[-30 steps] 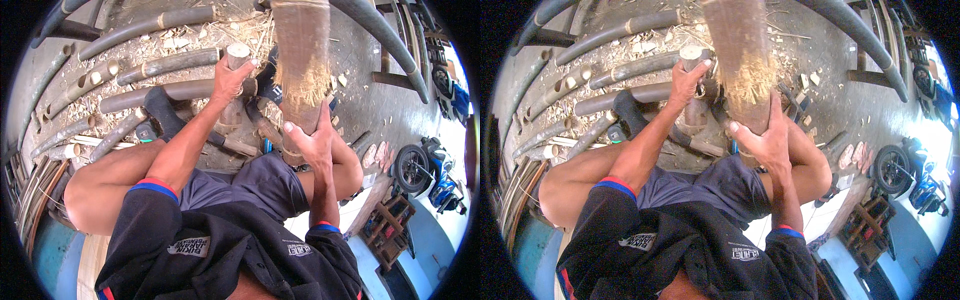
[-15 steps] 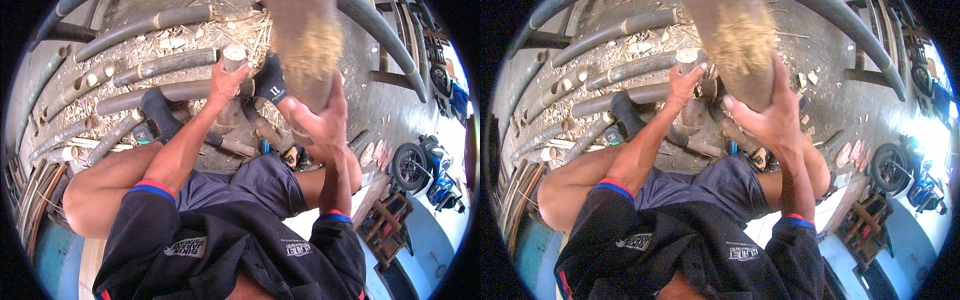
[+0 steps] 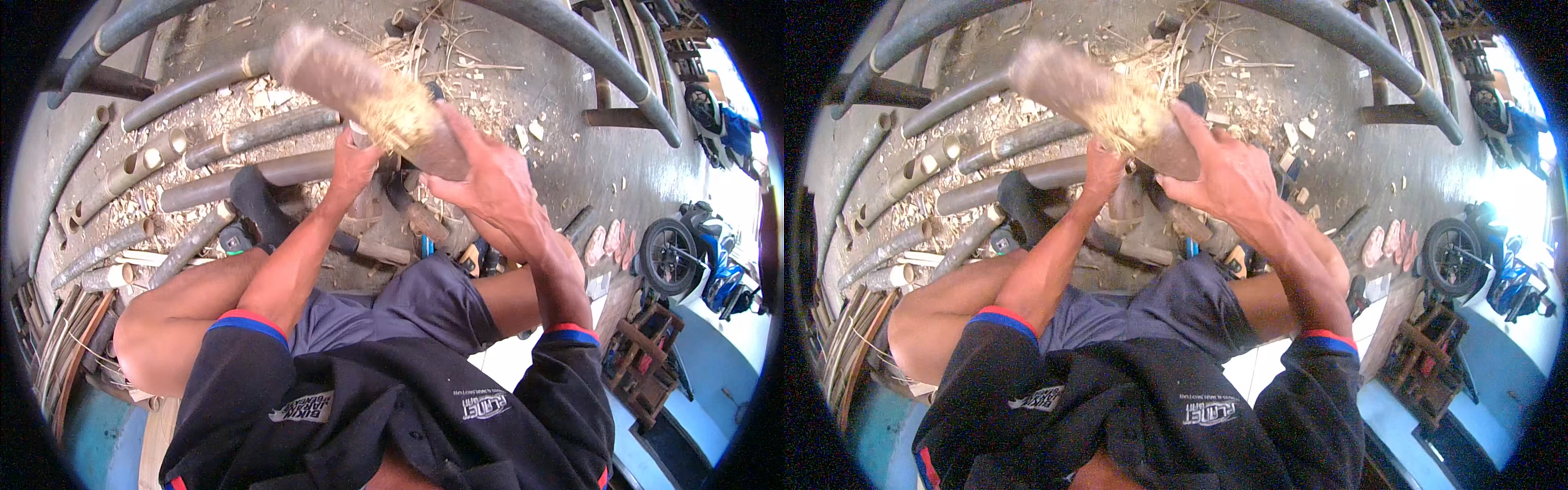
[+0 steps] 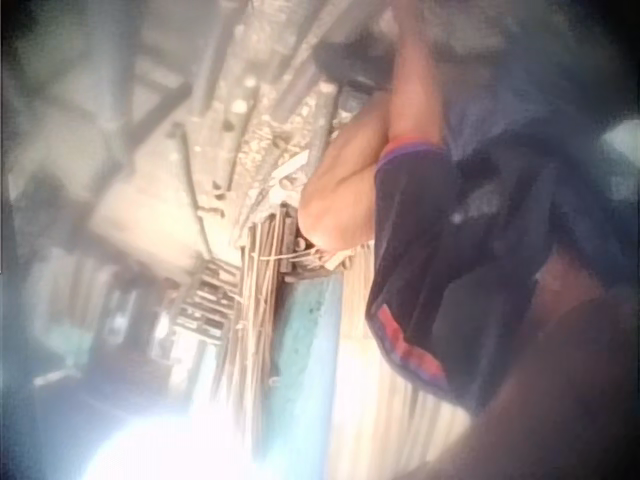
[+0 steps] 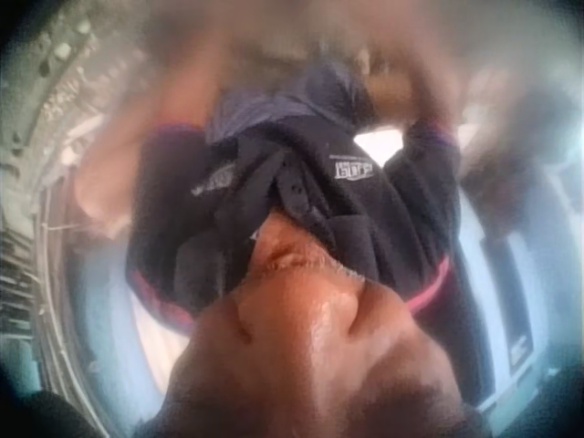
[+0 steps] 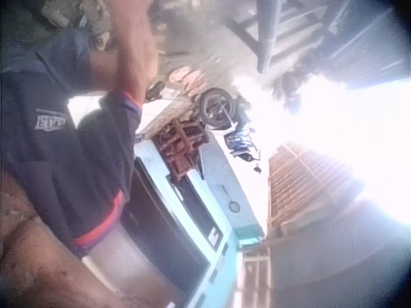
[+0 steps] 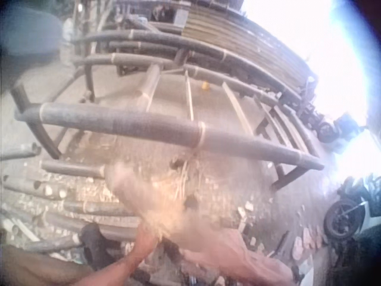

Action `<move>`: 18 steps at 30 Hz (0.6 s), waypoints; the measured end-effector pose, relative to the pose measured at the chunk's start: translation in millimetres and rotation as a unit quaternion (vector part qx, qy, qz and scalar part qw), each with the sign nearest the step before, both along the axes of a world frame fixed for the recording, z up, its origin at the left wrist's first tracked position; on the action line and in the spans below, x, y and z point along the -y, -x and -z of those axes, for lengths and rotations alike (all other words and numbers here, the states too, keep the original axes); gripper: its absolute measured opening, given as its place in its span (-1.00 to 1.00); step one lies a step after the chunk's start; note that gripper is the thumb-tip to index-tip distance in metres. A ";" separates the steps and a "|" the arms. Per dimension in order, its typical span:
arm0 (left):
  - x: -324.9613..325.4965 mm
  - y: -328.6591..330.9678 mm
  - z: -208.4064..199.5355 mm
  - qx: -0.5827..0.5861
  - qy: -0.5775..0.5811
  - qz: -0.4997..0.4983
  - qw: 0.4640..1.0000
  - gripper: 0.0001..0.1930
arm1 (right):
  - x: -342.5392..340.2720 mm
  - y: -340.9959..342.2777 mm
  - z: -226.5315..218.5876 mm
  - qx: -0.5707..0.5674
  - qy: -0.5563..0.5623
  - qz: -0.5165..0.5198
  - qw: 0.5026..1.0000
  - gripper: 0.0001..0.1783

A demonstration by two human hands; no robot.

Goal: The person sits on the floor and uses a wooden mallet to repeatedly strike and shape the end of a bamboo segment. They rotate the bamboo and adjust its position frequently to work on different sides.

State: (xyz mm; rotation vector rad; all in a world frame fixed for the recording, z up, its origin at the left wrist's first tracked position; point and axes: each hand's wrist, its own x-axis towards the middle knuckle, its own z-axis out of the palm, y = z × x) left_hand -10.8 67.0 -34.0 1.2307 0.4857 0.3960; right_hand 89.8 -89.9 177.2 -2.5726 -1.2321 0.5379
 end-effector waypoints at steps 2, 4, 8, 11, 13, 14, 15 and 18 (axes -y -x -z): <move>5.4 4.6 -5.3 0.001 0.039 -0.016 0.999 -0.63 | 1.3 18.2 -4.5 -0.033 -0.136 0.045 0.989 0.07; 10.5 4.6 -8.2 0.004 0.047 0.005 0.999 -0.64 | 13.0 34.6 19.6 -0.051 -0.212 0.093 0.971 0.07; 19.2 22.3 -13.9 0.092 -0.064 0.034 0.993 -0.64 | 20.6 39.3 7.4 -0.061 0.003 0.038 0.997 0.08; 27.6 30.3 -17.9 0.080 -0.037 0.036 0.996 -0.57 | 25.6 54.4 16.6 -0.073 -0.235 0.076 0.966 0.08; 27.6 32.7 -12.5 0.060 -0.033 0.050 0.996 -0.52 | 34.8 67.6 27.3 -0.060 -0.196 0.090 0.975 0.10; 28.9 33.9 -6.6 0.067 -0.022 0.063 0.996 -0.51 | 36.9 68.2 28.2 -0.096 -0.003 0.084 0.992 0.11; 27.8 33.5 -1.9 0.075 -0.013 0.071 0.995 -0.50 | 40.7 70.5 24.5 -0.110 -0.011 0.089 0.990 0.10; 45.1 39.3 24.3 0.044 0.018 0.056 0.997 -0.48 | 52.1 82.6 21.2 -0.106 -0.176 0.087 0.975 0.08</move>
